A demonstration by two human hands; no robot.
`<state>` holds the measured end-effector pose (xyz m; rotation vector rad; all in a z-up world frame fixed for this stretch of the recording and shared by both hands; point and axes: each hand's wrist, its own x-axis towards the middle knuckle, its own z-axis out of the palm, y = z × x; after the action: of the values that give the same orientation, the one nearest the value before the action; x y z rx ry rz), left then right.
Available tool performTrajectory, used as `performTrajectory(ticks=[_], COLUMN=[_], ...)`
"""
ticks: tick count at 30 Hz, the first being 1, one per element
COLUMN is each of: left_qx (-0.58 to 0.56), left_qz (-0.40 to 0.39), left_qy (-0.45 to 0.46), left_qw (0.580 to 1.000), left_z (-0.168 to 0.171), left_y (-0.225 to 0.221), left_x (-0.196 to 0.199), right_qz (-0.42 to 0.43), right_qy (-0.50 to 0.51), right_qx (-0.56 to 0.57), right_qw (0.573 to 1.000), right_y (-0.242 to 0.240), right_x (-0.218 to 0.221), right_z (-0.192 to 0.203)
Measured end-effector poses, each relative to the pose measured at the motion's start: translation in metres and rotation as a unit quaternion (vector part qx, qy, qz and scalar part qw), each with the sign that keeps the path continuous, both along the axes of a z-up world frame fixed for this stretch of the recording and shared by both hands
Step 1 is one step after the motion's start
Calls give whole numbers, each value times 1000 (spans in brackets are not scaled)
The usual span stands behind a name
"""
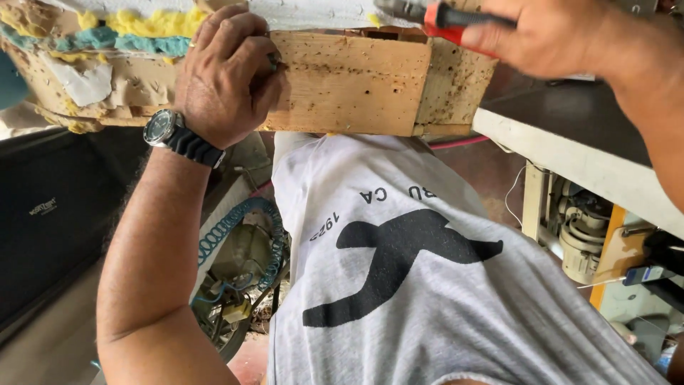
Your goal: Using pliers to remove staples from a wooden frame to strip off old upholstery and foam.
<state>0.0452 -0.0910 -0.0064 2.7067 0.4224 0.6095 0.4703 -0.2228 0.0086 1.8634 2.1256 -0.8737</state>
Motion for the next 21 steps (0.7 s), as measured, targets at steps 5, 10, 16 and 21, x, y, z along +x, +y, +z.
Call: performTrajectory(ticks=[5, 10, 16, 21], left_qx=[-11, 60, 60, 37], left_qz=[-22, 39, 94, 82], left_qy=[-1, 79, 327, 381], left_qw=[1000, 994, 938, 920], left_z=[4, 15, 38, 35], left_y=[5, 11, 20, 32], left_x=[1, -16, 36, 33], right_qz=[9, 192, 167, 164], right_qy=[363, 22, -139, -201], right_qx=[3, 268, 390, 387], right_qw=[932, 944, 895, 885], right_y=[12, -42, -56, -44], right_x=[-24, -89, -33, -11], right_z=[43, 56, 26, 6])
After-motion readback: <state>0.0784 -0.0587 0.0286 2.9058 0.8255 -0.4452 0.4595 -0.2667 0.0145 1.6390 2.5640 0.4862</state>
